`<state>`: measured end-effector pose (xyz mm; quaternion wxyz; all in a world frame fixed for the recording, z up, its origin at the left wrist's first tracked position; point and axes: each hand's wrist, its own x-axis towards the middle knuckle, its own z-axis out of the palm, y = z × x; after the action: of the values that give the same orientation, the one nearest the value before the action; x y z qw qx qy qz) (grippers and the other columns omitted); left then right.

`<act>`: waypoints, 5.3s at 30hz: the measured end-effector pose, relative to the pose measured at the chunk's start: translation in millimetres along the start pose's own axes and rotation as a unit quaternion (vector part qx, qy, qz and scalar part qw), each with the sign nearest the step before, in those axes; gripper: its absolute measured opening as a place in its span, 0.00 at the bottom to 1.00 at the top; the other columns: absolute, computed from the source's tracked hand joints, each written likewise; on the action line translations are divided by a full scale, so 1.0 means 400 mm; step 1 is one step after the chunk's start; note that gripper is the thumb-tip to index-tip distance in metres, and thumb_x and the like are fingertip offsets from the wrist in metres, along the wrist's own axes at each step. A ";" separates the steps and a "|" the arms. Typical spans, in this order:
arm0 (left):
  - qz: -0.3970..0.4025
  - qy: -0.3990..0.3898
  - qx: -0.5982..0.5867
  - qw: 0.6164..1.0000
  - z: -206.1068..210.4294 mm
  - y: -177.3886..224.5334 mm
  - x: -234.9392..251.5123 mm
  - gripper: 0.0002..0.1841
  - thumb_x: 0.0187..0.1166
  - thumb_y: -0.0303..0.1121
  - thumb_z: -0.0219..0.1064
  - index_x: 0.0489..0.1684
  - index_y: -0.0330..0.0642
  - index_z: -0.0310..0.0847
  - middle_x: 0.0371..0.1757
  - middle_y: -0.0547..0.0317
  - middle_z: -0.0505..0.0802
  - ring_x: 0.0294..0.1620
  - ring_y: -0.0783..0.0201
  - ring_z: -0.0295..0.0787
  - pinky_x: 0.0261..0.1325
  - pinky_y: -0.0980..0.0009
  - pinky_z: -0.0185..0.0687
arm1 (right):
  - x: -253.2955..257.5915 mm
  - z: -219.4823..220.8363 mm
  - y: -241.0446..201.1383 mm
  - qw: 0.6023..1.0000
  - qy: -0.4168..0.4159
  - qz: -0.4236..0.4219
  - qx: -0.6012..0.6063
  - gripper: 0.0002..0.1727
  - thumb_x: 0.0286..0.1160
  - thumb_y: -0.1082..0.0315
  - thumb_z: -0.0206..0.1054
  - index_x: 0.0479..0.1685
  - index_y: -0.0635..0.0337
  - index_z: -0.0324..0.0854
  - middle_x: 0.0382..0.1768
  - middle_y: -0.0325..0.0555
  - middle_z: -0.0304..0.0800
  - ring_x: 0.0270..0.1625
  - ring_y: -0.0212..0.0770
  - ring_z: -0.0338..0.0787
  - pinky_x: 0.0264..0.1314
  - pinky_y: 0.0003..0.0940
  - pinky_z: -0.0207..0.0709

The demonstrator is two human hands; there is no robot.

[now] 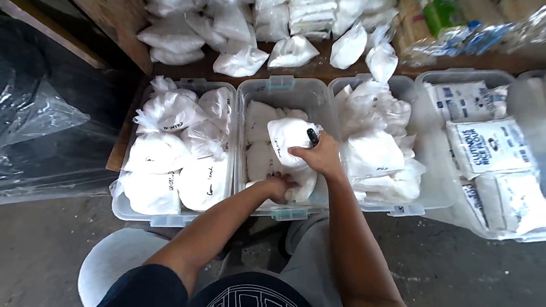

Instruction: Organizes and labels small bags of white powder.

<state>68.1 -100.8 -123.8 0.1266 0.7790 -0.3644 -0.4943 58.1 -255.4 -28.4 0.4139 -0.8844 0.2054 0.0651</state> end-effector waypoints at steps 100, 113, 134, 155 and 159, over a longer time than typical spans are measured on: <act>0.103 0.178 -0.020 0.978 -0.055 0.121 0.157 0.30 0.75 0.47 0.73 0.69 0.32 0.81 0.71 0.35 0.85 0.76 0.37 0.79 0.79 0.39 0.70 | -0.035 -0.161 0.136 0.964 0.236 -0.083 0.087 0.08 0.75 0.68 0.71 0.43 0.63 0.92 0.28 0.39 0.94 0.23 0.22 0.83 0.29 0.23 0.76; 0.154 0.244 0.107 0.951 -0.037 0.084 0.090 0.36 0.88 0.56 0.55 0.85 0.35 0.67 0.84 0.34 0.74 0.88 0.34 0.63 0.86 0.32 0.51 | -0.031 -0.118 0.117 0.947 0.284 -0.139 0.054 0.11 0.76 0.68 0.70 0.47 0.68 0.92 0.34 0.52 0.94 0.27 0.34 0.86 0.35 0.34 0.80; -0.073 0.156 0.254 0.952 -0.422 -0.160 0.256 0.35 0.85 0.59 0.59 0.66 0.29 0.81 0.87 0.35 0.69 0.90 0.35 0.57 0.90 0.38 0.48 | 0.056 -0.042 0.121 0.963 0.210 -0.169 -0.011 0.08 0.70 0.72 0.71 0.38 0.69 0.91 0.27 0.54 0.91 0.28 0.47 0.90 0.36 0.47 0.83; -0.125 0.154 0.226 0.954 -0.478 -0.051 0.106 0.22 0.85 0.20 0.57 0.78 0.31 0.73 0.74 0.31 0.82 0.79 0.32 0.74 0.79 0.35 0.67 | 0.028 -0.065 0.107 0.968 0.199 -0.155 -0.003 0.08 0.72 0.71 0.72 0.40 0.69 0.92 0.25 0.52 0.89 0.25 0.42 0.85 0.33 0.42 0.78; -0.226 0.106 0.233 0.940 -0.486 -0.055 0.156 0.21 0.88 0.24 0.53 0.77 0.27 0.73 0.82 0.33 0.75 0.87 0.35 0.63 0.88 0.38 0.54 | 0.021 -0.068 0.101 0.969 0.190 -0.157 -0.008 0.09 0.71 0.70 0.72 0.41 0.67 0.92 0.26 0.52 0.91 0.26 0.43 0.87 0.34 0.42 0.80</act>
<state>260.9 -160.4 -85.0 -0.1353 0.8967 -0.2676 -0.3257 47.5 -301.9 -41.5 0.3655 -0.9049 0.1385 -0.1686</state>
